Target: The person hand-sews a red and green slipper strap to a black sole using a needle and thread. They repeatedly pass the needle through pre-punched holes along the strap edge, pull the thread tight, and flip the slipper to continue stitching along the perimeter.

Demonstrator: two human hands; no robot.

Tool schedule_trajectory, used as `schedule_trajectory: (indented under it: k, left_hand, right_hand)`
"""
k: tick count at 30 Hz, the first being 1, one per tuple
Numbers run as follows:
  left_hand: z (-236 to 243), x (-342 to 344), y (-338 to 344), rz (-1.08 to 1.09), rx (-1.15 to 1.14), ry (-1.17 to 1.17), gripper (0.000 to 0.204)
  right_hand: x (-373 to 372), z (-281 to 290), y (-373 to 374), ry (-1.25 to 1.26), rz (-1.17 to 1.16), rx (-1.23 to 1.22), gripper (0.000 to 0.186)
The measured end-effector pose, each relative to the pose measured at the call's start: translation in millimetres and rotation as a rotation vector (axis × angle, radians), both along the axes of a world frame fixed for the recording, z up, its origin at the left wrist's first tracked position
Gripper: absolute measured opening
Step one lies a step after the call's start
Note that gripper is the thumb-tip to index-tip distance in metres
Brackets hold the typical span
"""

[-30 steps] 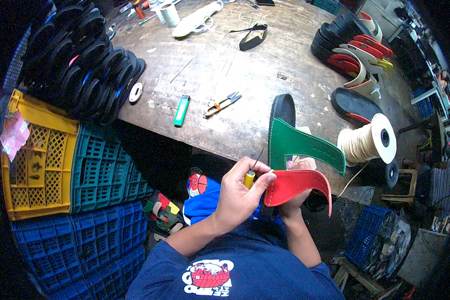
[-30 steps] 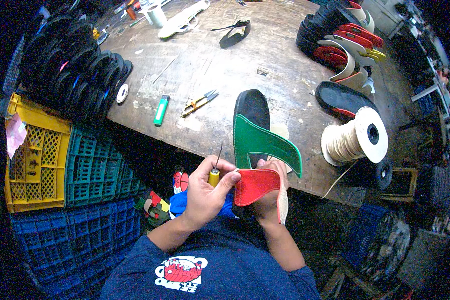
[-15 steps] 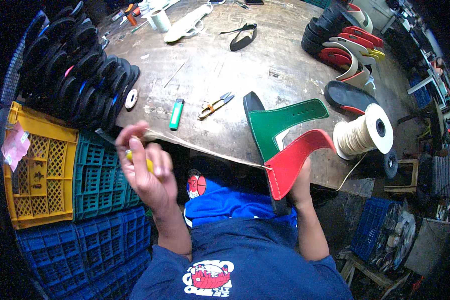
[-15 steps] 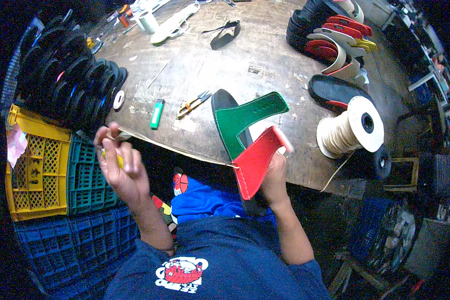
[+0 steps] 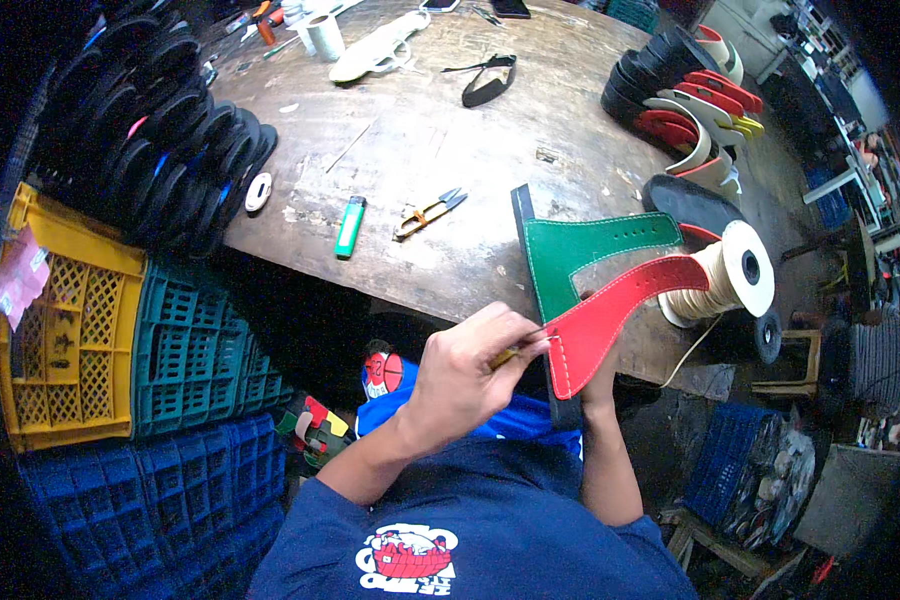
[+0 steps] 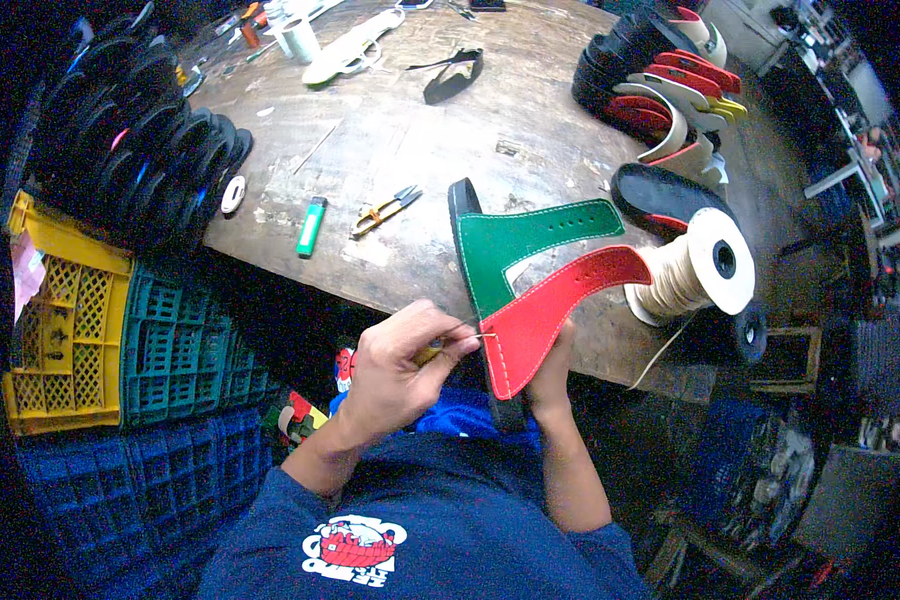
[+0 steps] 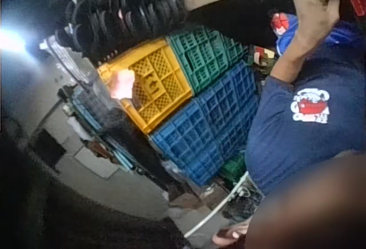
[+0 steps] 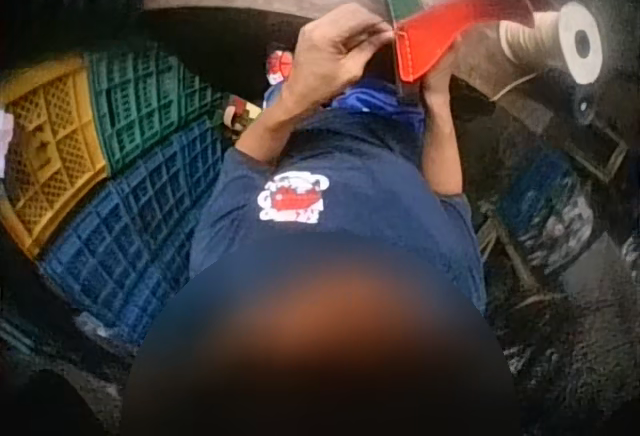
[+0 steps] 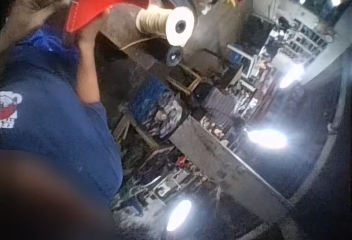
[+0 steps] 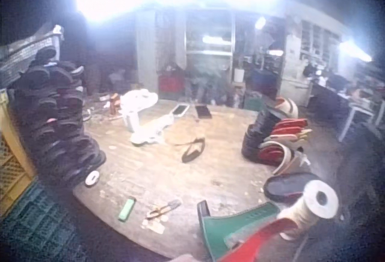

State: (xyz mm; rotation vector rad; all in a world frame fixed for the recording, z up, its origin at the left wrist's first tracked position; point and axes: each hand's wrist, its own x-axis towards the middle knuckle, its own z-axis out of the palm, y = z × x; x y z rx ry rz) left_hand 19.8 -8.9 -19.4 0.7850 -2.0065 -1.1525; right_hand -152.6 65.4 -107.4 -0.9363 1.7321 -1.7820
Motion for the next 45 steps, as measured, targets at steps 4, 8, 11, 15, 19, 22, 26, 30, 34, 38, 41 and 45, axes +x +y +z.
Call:
schedule_trajectory:
  k: [4, 8, 11, 15, 19, 22, 26, 30, 34, 38, 41, 45]
  left_hand:
    - [-12.7, -15.8, -23.4, -0.103, -0.134, 0.233, 0.016]
    - [-40.3, -35.6, -44.4, -0.259, 0.242, 0.482, 0.011]
    - [-51.8, -43.2, -46.7, -0.272, 0.216, 0.512, 0.013]
    - [-50.5, -46.6, -45.6, -0.269, 0.146, 0.484, 0.010]
    - [-43.7, -50.7, -47.1, -0.265, 0.163, 0.442, 0.013]
    - [-40.2, -52.1, -46.2, -0.246, 0.122, 0.431, 0.013]
    - [-37.3, -51.7, -43.4, -0.230, 0.139, 0.393, 0.014]
    - [-36.0, -56.9, -42.8, -0.223, 0.114, 0.386, 0.015]
    - [-34.7, -61.0, -42.0, -0.200, 0.085, 0.371, 0.014]
    - [-36.0, -61.9, -40.1, -0.172, 0.048, 0.384, 0.014]
    - [-38.2, -61.5, -38.2, -0.170, 0.069, 0.387, 0.013]
    - [-41.6, -62.1, -38.6, -0.172, 0.026, 0.419, 0.013]
  right_hand:
    - [-5.1, -1.0, -1.7, 0.188, 0.056, 0.069, 0.014]
    - [-15.1, 14.8, 2.8, -0.139, 0.112, -0.002, 0.016]
    - [-29.1, 38.6, 20.7, -0.693, 0.233, -0.163, 0.025]
    - [-56.4, 54.3, 23.8, -0.044, 0.524, 0.561, 0.028]
    - [-51.7, 35.1, 9.2, -0.150, 0.368, 0.359, 0.024]
    - [-40.5, 16.0, 1.2, -0.269, 0.241, 0.169, 0.025]
    - [-32.8, 6.2, -4.8, -0.142, 0.217, 0.115, 0.030]
    - [-35.8, 18.3, -17.2, 0.002, 0.175, 0.198, 0.023]
    - [-51.3, 35.1, -29.6, -0.244, 0.355, 0.174, 0.010]
    - [-52.7, 25.0, -32.1, 0.307, 0.349, 0.174, 0.015]
    - [-53.3, 8.9, -36.4, 0.537, 0.372, 0.135, 0.021]
    - [-48.1, 5.2, -32.6, 0.334, 0.437, 0.083, 0.025]
